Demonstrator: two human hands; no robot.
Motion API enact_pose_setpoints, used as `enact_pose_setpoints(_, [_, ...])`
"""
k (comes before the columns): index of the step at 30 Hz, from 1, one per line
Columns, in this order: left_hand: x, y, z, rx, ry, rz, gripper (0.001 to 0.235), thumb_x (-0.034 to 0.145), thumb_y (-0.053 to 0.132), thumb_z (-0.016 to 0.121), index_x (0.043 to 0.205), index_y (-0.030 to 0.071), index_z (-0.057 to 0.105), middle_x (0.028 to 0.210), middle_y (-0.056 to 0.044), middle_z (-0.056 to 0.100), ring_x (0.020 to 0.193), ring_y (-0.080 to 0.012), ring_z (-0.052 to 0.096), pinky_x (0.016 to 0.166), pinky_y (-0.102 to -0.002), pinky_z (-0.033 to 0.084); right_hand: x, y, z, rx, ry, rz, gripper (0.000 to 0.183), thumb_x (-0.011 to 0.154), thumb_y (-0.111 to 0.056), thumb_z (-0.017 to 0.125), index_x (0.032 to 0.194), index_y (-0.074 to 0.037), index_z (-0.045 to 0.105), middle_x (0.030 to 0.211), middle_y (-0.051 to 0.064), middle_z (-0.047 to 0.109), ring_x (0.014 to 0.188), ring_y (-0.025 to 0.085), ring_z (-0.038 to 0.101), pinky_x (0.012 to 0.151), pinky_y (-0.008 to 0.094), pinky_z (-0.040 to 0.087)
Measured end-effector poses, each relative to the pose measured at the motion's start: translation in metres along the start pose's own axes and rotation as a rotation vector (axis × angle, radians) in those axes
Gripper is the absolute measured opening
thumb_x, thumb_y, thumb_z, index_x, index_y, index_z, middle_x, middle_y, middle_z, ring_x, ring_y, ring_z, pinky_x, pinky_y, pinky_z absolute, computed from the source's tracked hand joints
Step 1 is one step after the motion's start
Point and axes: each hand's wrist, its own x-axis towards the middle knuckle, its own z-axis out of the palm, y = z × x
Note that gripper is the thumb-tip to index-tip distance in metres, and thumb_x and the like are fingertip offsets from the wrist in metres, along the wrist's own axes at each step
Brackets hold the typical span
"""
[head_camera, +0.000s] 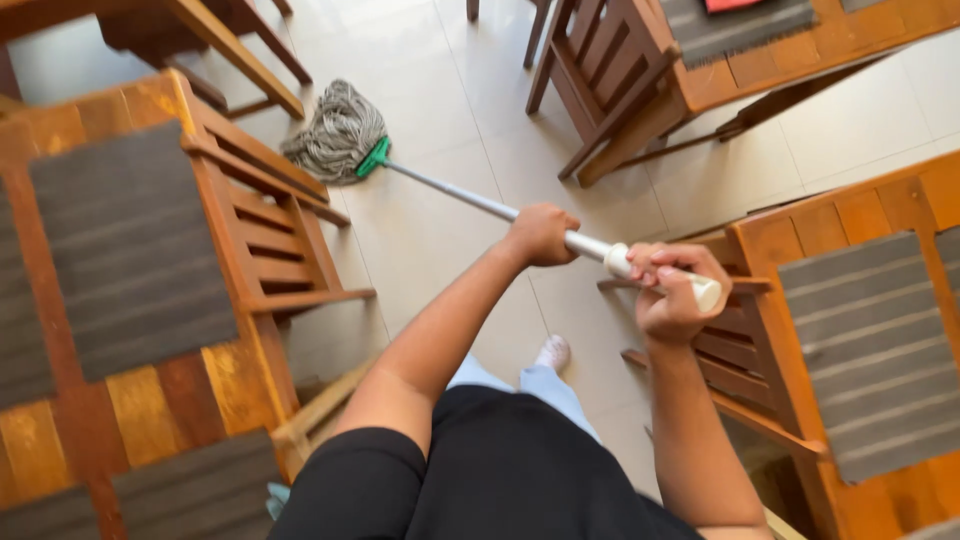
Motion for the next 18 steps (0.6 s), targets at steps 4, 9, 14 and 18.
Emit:
enact_pose_setpoints(4, [0.041, 0.048, 0.005, 0.027, 0.072, 0.000, 0.016, 0.068, 0.034, 0.074, 0.068, 0.018, 0.070, 0.070, -0.012, 0.069, 0.072, -0.0385, 0.068, 0.064, -0.051, 0.054, 0.040, -0.031, -0.041, 0.037, -0.020, -0.013, 0.011, 0.082, -0.001, 0.048, 0.087, 0.006, 0.055, 0.072, 0.014, 0.051, 0.059, 0.020, 0.049, 0.074, 0.042, 0.054])
enact_pose_setpoints(9, [0.054, 0.086, 0.006, -0.081, 0.104, -0.099, 0.013, 0.070, 0.030, 0.073, 0.067, 0.017, 0.069, 0.071, -0.009, 0.070, 0.072, -0.0355, 0.069, 0.067, -0.048, 0.056, 0.063, -0.041, -0.070, 0.132, -0.105, -0.004, 0.008, 0.082, -0.003, 0.049, 0.086, 0.003, 0.052, 0.066, 0.012, 0.048, 0.056, 0.020, 0.048, 0.073, 0.042, 0.054])
enact_pose_setpoints(14, [0.074, 0.070, -0.010, -0.055, 0.221, -0.188, 0.016, 0.071, 0.028, 0.073, 0.065, 0.015, 0.066, 0.071, -0.010, 0.070, 0.075, -0.0356, 0.068, 0.068, -0.048, 0.055, 0.109, -0.014, -0.070, 0.184, -0.247, 0.005, 0.009, 0.083, -0.004, 0.050, 0.088, 0.003, 0.052, 0.061, 0.011, 0.046, 0.055, 0.020, 0.046, 0.071, 0.041, 0.051])
enact_pose_setpoints(18, [0.102, 0.043, -0.036, -0.081, 0.312, -0.187, 0.017, 0.067, 0.030, 0.074, 0.066, 0.015, 0.067, 0.071, -0.011, 0.070, 0.075, -0.0364, 0.068, 0.069, -0.049, 0.055, 0.159, 0.010, -0.049, 0.231, -0.309, 0.050, 0.009, 0.082, -0.005, 0.051, 0.089, 0.002, 0.051, 0.062, 0.013, 0.048, 0.055, 0.020, 0.046, 0.069, 0.040, 0.049])
